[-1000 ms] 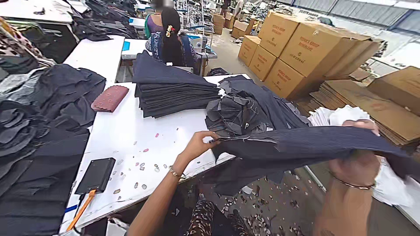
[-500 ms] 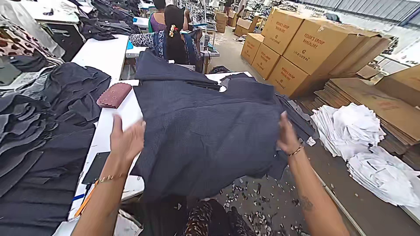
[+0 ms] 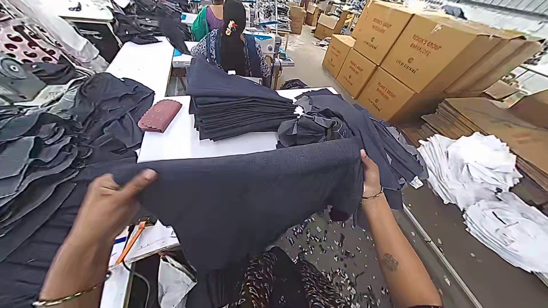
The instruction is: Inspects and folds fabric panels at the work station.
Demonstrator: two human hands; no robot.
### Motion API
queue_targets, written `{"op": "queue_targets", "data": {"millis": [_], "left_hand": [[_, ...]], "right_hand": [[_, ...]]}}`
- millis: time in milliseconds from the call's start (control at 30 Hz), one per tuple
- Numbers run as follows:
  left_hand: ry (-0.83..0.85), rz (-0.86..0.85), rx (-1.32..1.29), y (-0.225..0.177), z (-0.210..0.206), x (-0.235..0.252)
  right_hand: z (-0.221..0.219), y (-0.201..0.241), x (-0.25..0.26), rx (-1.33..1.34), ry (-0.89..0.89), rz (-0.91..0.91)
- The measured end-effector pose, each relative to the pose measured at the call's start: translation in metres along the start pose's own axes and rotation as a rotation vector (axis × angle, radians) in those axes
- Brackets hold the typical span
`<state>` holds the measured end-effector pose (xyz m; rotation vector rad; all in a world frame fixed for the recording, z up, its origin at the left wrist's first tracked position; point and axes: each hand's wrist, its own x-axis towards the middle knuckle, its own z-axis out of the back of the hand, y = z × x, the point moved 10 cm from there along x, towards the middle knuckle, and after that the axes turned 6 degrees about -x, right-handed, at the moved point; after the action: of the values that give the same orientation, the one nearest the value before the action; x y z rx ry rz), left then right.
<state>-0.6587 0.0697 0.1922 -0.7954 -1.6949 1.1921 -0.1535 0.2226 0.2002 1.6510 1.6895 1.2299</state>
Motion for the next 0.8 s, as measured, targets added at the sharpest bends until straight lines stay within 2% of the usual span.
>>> {"op": "queue_targets", "data": {"millis": [67, 100, 167, 233, 333, 433, 500, 633, 733, 800], "left_hand": [[-0.017, -0.124, -0.012, -0.032, 0.006, 0.018], [-0.045, -0.14, 0.037, -0.042, 0.006, 0.027], [-0.155, -0.084, 0.182, -0.047, 0.006, 0.046], [-0.23, -0.072, 0.224, -0.051, 0.011, 0.072], [-0.215, -0.182, 0.085, -0.073, 0.031, 0.108], [-0.308, -0.22, -0.129, -0.101, 0.048, 0.114], [-0.309, -0.268, -0.24, -0.108, 0.06, 0.107], [-0.06, -0.224, 0.033, -0.093, 0.05, 0.075], [-0.026, -0.136, 0.089, -0.058, 0.055, 0.045], [-0.073, -0.058, 0.078, -0.032, 0.067, 0.025]], "right_hand": [[-0.005, 0.011, 0.007, 0.089, 0.084, 0.072], [-0.006, 0.011, 0.011, 0.1, 0.072, 0.068], [-0.007, -0.001, 0.021, 0.046, -0.013, -0.038], [-0.018, -0.009, 0.034, 0.054, -0.005, -0.167], [-0.051, 0.026, 0.046, -0.057, 0.13, -0.102], [-0.067, 0.07, 0.043, -0.156, 0.206, 0.028], [-0.068, 0.086, 0.035, -0.157, 0.219, 0.067], [-0.049, 0.08, -0.003, -0.311, 0.382, 0.013], [-0.027, 0.062, -0.033, -0.504, 0.476, -0.138], [-0.007, 0.052, -0.044, -0.497, 0.432, -0.222]]}}
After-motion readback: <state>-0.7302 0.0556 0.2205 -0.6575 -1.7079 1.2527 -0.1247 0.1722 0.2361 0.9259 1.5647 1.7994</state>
